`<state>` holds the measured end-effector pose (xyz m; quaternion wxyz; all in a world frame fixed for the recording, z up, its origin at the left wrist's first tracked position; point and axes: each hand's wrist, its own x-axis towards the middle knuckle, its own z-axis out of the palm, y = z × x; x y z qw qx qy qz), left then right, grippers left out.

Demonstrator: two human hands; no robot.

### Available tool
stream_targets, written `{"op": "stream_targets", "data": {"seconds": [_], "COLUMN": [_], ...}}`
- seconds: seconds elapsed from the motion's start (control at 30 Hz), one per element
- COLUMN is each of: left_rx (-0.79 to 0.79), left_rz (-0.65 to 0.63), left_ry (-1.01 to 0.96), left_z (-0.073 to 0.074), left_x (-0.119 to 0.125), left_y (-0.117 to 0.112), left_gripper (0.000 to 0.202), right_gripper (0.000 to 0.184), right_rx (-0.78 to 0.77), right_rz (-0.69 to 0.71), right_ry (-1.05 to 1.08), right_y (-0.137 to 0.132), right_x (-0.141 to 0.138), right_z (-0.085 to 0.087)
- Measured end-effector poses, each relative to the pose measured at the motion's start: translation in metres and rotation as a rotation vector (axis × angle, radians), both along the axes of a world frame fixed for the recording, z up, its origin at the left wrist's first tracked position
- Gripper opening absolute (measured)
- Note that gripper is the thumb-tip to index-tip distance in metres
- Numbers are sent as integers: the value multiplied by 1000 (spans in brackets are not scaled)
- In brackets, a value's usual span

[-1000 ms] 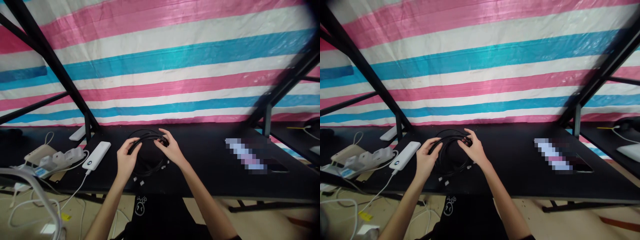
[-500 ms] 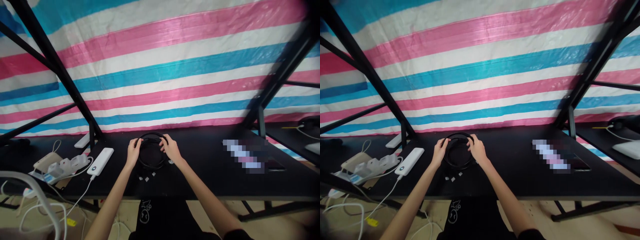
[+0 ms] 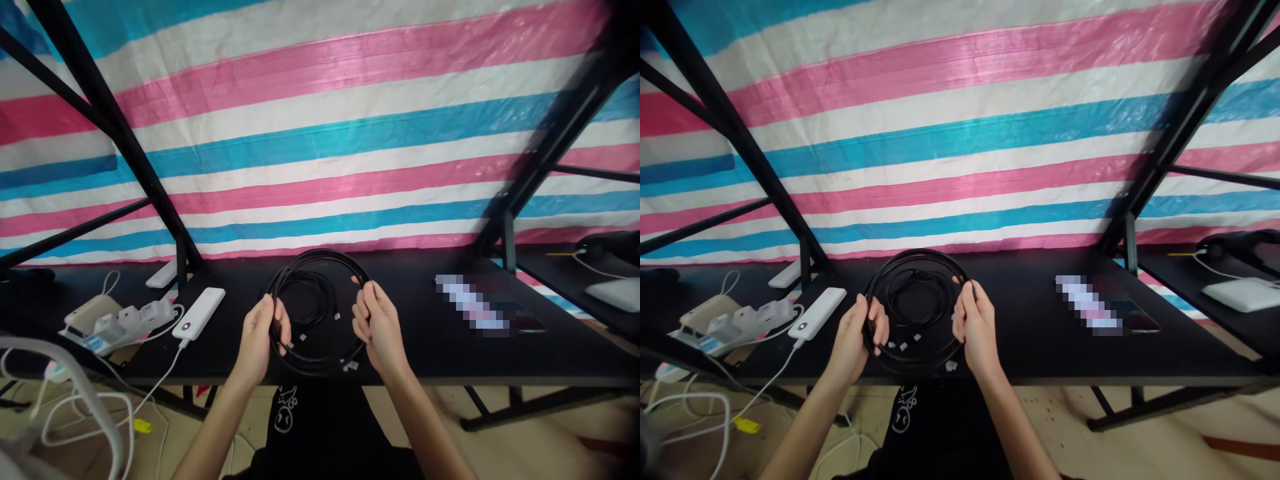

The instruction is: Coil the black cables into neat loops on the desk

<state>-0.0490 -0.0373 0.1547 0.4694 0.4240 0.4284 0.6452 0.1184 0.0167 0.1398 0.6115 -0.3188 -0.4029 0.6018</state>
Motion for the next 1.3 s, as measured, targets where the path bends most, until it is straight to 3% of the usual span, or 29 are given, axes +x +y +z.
{"op": "stream_targets", "data": {"seconds": [0.13,0.27,0.37,0.47,0.57,0.67,0.73,0.8,0.93,1.07,1.13,1.2,1.23,1.3], "left_rx": [-43,4,35,0,-21,-3,-19,-26,-43,-118,-156,-142,-114,-91], "left_rz": [187,378,337,75,-162,-117,-17,0,53,187,280,301,245,-84], "left_ry": [-266,-301,-227,-11,316,699,1027,1304,1545,1547,1488,1298,1141,715], "left_z": [-3,-8,-14,-18,-28,-52,-76,-99,-129,-131,-121,-106,-96,-74], "left_x": [14,28,39,40,27,11,8,10,12,-8,-15,-9,-1,23], "left_y": [2,5,-1,-4,7,33,51,65,83,102,110,115,116,114], "left_gripper": [44,46,48,52,50,45,45,49,35,31,31,33,38,42], "right_gripper": [40,47,52,44,36,33,31,31,29,28,31,36,38,41], "right_rx": [58,-16,-110,-151,-151,-102,-98,-109,-116,-175,-215,-251,-257,-234], "right_rz": [121,207,183,61,-165,-391,-498,-562,-593,-537,-497,-441,-407,-333], "right_ry": [-161,-211,-215,-247,-285,-286,-262,-210,-120,-135,-167,-193,-208,-262], "right_y": [-21,-42,-50,-45,-34,-25,-22,-19,-12,-2,4,12,16,24], "right_x": [4,-1,1,16,40,66,81,96,117,126,124,119,116,110], "right_z": [-12,-38,-51,-52,-49,-49,-53,-58,-67,-77,-83,-90,-92,-96]}}
